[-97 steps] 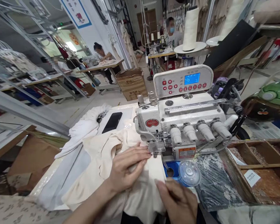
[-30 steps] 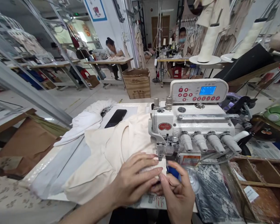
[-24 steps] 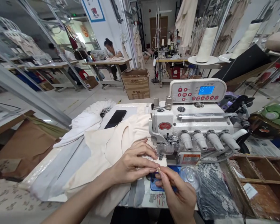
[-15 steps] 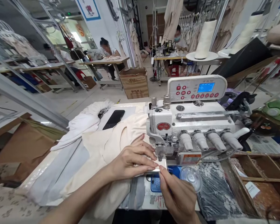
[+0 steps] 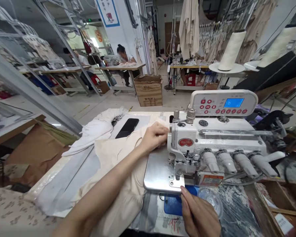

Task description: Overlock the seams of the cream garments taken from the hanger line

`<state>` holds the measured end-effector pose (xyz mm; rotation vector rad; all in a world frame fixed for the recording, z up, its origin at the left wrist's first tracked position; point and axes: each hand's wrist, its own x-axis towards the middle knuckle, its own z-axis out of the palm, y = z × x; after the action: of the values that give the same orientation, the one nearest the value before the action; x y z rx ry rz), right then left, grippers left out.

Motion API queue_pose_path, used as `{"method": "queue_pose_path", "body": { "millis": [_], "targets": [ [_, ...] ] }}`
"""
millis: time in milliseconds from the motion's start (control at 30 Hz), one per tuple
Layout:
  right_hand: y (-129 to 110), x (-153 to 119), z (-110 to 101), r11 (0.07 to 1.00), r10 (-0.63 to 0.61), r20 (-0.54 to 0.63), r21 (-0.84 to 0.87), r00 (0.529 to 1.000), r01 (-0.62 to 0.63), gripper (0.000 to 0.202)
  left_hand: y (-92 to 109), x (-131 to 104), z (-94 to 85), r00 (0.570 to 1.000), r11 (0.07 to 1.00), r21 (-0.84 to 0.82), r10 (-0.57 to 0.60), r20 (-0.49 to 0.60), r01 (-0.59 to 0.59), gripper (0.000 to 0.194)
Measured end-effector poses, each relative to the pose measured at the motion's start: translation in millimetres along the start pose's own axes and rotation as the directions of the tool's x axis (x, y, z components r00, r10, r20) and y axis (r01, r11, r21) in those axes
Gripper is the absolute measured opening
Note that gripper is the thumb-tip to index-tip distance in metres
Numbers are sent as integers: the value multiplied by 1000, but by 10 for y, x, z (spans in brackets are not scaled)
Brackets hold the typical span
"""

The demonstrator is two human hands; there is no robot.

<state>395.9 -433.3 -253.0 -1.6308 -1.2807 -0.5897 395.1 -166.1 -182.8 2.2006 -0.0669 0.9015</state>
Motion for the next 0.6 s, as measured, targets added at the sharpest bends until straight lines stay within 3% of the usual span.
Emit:
{"method": "queue_pose_path", "body": {
  "millis": [200,400,467,533,600],
  "targets": [
    [-22,14,8,998,-60,15,-18,998,60,64,546,-855,-133,980,985,59,168,-105,-162,18],
    [-49,135,153,980,-182,176,-42,967,192,60,780,-1165,-162,959,926,285,276,-67,-247,14],
    [-59,113,169,981,-179,146,-46,973,188,61,785,-1430,-219,981,897,417,185,-52,-147,43],
    [-89,67,159,995,-88,83,-35,993,91,54,741,-1762,-388,989,898,424,-63,-131,114,63],
    [-148,36,134,999,46,13,-8,999,-46,42,689,-2069,-701,922,880,302,-298,-247,366,52]
  ]
}}
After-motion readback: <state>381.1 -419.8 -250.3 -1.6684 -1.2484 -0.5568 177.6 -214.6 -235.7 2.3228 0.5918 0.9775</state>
